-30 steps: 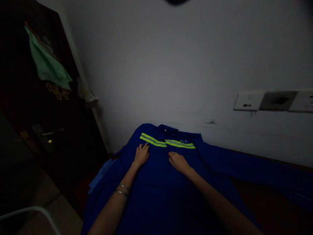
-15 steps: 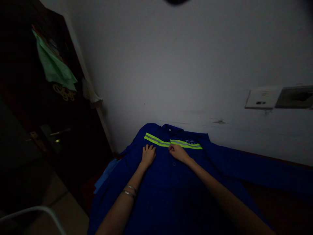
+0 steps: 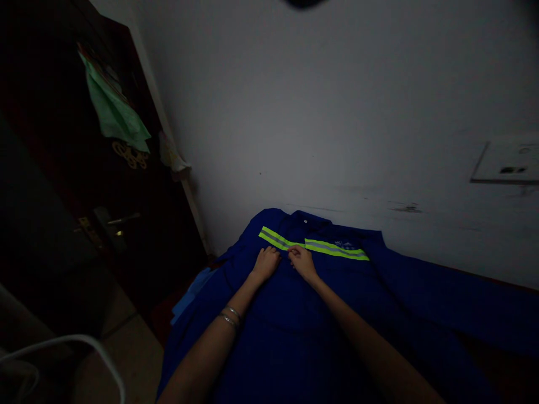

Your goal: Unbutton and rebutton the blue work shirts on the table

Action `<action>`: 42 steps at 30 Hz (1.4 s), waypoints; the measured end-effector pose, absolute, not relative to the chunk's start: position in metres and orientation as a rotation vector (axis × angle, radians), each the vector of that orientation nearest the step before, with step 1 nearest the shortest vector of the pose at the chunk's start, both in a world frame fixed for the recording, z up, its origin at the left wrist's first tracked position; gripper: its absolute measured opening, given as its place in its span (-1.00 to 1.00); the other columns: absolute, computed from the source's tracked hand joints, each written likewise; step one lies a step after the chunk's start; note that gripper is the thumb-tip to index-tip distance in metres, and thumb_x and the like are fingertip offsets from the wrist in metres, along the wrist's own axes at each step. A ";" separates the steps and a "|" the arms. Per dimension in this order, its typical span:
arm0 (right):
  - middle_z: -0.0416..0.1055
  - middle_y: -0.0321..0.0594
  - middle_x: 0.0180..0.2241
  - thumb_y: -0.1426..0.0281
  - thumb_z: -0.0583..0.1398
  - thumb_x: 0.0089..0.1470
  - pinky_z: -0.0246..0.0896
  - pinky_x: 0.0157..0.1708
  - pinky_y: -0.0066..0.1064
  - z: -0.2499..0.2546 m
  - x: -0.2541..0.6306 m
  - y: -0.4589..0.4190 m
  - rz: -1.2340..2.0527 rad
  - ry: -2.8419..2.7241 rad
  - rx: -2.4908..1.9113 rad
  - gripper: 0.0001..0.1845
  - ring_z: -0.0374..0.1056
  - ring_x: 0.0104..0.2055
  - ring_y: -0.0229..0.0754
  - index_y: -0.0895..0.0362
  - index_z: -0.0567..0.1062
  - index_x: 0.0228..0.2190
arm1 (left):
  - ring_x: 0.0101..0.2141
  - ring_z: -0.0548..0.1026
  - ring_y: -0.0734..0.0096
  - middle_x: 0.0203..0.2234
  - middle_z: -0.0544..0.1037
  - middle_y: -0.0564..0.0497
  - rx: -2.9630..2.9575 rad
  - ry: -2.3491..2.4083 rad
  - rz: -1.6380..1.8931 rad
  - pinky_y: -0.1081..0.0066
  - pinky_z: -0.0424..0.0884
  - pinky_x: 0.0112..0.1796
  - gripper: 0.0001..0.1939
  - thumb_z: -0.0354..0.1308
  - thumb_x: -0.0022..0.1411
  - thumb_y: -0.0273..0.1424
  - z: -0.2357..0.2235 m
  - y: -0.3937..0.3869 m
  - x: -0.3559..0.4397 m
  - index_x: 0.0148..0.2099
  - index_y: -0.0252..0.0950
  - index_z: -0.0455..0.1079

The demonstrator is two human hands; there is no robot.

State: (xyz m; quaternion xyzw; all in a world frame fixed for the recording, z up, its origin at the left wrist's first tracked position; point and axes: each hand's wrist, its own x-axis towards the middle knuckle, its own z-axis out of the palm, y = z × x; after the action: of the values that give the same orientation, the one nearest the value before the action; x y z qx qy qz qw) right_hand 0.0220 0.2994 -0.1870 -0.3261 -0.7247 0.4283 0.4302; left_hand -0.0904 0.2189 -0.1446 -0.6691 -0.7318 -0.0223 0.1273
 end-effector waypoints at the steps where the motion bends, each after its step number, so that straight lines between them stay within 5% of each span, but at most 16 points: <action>1: 0.32 -0.34 -0.61 0.42 0.00 -0.15 0.11 -0.61 -0.54 -0.188 0.023 0.299 1.081 -1.779 -0.795 -0.77 0.24 -0.61 -0.31 0.17 0.40 -0.41 | -0.15 0.30 0.26 -0.24 0.42 -0.11 -1.967 -2.137 -0.073 0.27 0.16 -0.11 -0.71 -0.17 0.23 -0.37 -0.143 0.221 -0.093 -0.23 -0.30 0.38; 15: 0.42 -0.25 -0.53 0.44 0.03 -0.19 0.17 -0.47 -0.49 -0.167 0.027 0.297 1.006 -1.809 -0.727 -0.79 0.30 -0.50 -0.27 0.16 0.46 -0.50 | -0.39 0.41 0.42 -0.42 0.51 -0.02 -2.035 -2.310 -0.566 0.53 0.22 -0.35 -0.66 -0.15 0.20 -0.33 -0.138 0.235 -0.115 -0.30 -0.33 0.44; 29: 0.40 -0.20 -0.44 0.34 0.11 -0.10 0.20 -0.35 -0.42 -0.127 0.046 0.287 0.853 -1.781 -0.557 -0.82 0.31 -0.42 -0.24 0.16 0.47 -0.47 | -0.58 0.18 0.58 -0.67 0.30 0.11 -2.150 -2.279 -1.433 0.55 0.05 -0.52 -0.69 0.03 0.04 -0.27 -0.087 0.242 -0.104 -0.53 -0.43 0.39; 42: 0.28 -0.32 -0.48 0.18 0.22 -0.21 0.13 -0.49 -0.47 -0.107 0.055 0.282 0.785 -1.928 -0.546 -0.66 0.20 -0.51 -0.32 0.13 0.31 -0.41 | -0.64 0.11 0.63 -0.73 0.23 0.14 -2.228 -2.413 -1.467 0.55 0.00 -0.58 -0.69 0.11 -0.06 -0.23 -0.049 0.223 -0.094 -0.47 -0.43 0.45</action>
State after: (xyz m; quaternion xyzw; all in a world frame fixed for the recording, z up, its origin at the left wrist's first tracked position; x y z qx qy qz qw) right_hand 0.0549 0.2816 -0.1069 -0.2232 -0.7883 0.3211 0.4750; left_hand -0.0939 0.2231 -0.0491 -0.6033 -0.6536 -0.3974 -0.2259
